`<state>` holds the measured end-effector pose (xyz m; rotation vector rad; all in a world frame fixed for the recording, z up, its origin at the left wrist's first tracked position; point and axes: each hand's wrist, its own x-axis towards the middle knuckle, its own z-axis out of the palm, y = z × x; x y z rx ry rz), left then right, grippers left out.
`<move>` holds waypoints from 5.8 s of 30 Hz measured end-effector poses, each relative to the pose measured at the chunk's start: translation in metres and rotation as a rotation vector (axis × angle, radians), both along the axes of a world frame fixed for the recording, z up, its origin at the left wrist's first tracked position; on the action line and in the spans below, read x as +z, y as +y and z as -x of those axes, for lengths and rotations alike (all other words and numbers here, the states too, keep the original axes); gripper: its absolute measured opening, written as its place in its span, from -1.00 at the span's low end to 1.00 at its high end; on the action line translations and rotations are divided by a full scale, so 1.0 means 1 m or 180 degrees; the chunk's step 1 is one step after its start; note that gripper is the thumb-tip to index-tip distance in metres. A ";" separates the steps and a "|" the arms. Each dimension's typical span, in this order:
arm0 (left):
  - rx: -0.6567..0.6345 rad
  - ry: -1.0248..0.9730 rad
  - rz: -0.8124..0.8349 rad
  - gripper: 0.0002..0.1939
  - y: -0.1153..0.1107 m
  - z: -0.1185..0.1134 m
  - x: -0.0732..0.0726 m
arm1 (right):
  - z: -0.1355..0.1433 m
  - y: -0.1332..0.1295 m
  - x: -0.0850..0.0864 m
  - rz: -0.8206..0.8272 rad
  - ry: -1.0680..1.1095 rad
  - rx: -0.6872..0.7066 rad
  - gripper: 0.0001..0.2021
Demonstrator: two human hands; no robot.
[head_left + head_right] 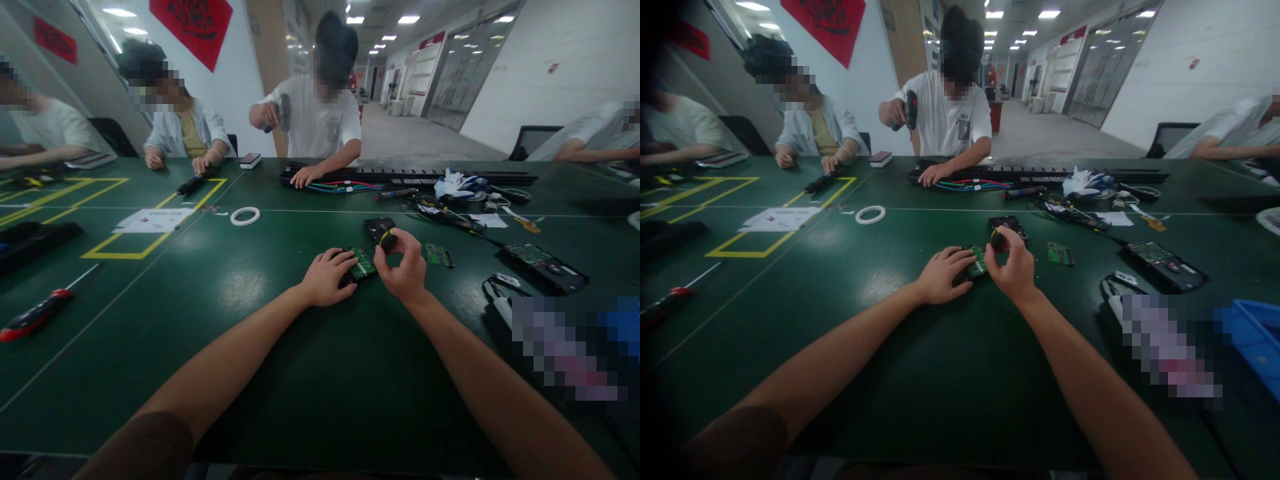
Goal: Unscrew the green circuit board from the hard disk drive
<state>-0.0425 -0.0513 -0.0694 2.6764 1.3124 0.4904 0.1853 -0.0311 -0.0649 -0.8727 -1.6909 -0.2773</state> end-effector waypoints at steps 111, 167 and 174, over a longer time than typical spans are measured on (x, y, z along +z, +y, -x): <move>0.0024 0.0000 -0.0012 -0.26 -0.001 0.000 0.001 | -0.003 0.001 0.004 0.0072 0.0010 -0.0041 -0.42; 0.0004 -0.0002 0.0058 -0.24 -0.001 0.000 0.003 | -0.002 0.001 0.007 -0.0099 -0.0006 -0.0103 -0.44; 0.0009 0.0023 0.0003 -0.26 -0.001 0.000 0.002 | -0.003 0.003 0.007 -0.0097 -0.0023 -0.0169 -0.45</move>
